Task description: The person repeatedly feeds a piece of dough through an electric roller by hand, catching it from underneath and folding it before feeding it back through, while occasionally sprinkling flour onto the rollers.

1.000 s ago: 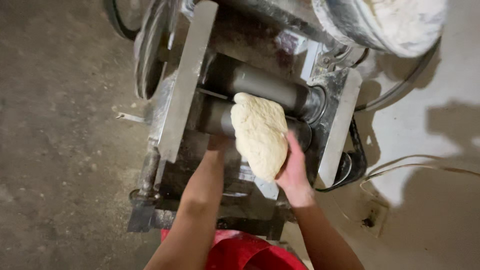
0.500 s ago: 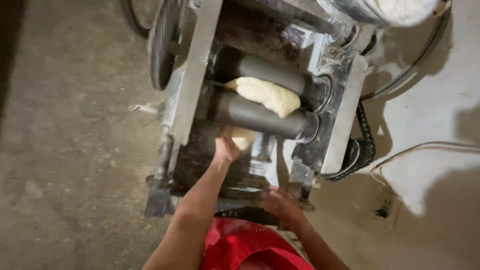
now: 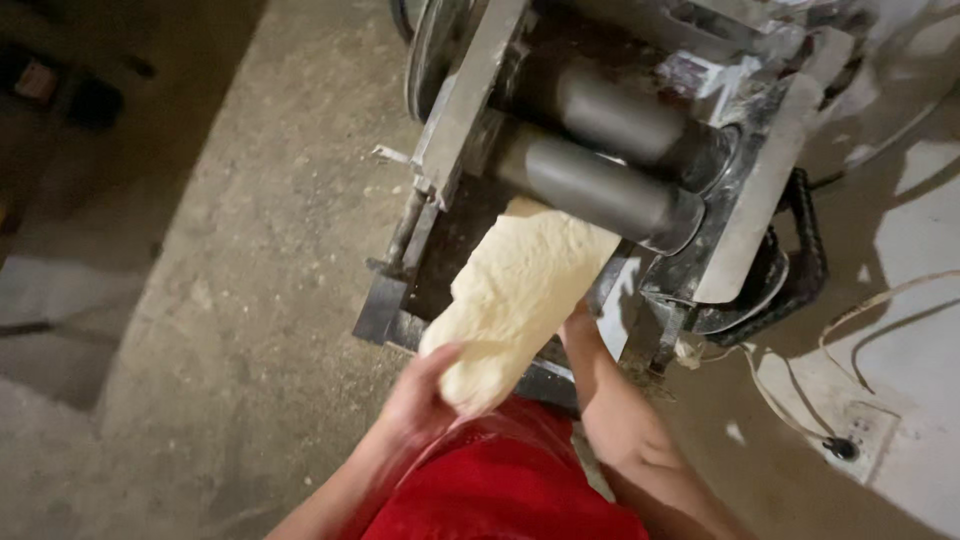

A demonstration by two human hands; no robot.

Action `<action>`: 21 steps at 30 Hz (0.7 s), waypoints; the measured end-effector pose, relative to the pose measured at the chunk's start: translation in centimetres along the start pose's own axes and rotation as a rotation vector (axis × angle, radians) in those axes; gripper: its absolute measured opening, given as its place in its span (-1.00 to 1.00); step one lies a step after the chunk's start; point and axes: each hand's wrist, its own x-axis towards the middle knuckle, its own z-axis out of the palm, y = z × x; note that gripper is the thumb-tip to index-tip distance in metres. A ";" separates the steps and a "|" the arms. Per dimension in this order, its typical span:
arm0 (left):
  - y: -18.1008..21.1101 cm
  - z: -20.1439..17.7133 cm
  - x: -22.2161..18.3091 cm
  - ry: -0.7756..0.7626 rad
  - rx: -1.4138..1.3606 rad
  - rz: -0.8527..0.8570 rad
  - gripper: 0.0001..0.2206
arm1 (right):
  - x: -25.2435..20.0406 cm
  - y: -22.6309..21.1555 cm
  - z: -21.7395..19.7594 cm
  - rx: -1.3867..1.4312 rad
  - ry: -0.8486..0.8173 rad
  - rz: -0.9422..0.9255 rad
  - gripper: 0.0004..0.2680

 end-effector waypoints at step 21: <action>3.9 1.3 1.5 -0.162 0.219 0.056 -0.12 | -9.7 -8.2 9.2 -0.493 -0.053 0.095 -0.38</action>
